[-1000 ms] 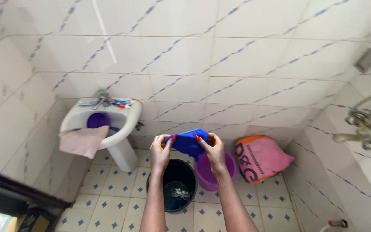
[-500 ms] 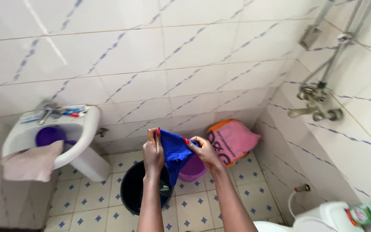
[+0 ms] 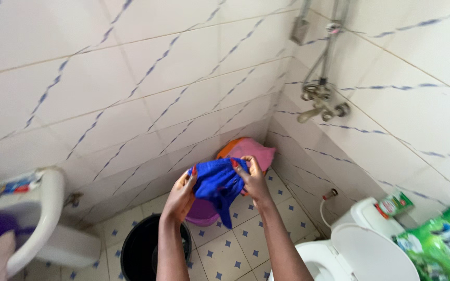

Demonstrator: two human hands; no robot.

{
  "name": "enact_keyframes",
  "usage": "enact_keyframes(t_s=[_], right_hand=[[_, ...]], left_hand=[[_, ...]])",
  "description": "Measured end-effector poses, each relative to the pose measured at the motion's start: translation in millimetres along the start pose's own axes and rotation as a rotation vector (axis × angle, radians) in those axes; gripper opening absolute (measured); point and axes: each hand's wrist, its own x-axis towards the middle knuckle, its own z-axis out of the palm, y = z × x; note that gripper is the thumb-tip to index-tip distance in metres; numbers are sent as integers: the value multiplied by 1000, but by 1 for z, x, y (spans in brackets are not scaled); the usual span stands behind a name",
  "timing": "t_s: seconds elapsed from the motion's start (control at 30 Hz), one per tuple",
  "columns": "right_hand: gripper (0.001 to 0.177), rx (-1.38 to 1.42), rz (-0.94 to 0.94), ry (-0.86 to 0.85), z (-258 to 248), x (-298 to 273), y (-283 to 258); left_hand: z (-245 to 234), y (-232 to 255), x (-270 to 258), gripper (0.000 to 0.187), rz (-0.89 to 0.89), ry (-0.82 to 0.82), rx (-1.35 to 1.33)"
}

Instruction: The person puts a toilet brush into a holder, wrings out a cloth taken from a bucket, and wipes the toilet bowl with the cloth.

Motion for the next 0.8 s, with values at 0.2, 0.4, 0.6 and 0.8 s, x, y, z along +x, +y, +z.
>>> enact_keyframes(t_s=[0.2,0.4,0.6,0.8], right_hand=[[46,430,-45,-7,-9,-12,-36],[86,364,-205,-143,8,-42,-61],[74,255,-183,131,5,-60,-35],[51,284,-259,468,-18,-108,-16]], left_hand=[[41,41,-8,81,144,-297,-532],[55,56,1,61,145,-179,-335],[62,53,-4,52,269,-127,-111],[90,41,-24,33,527,-15,358]])
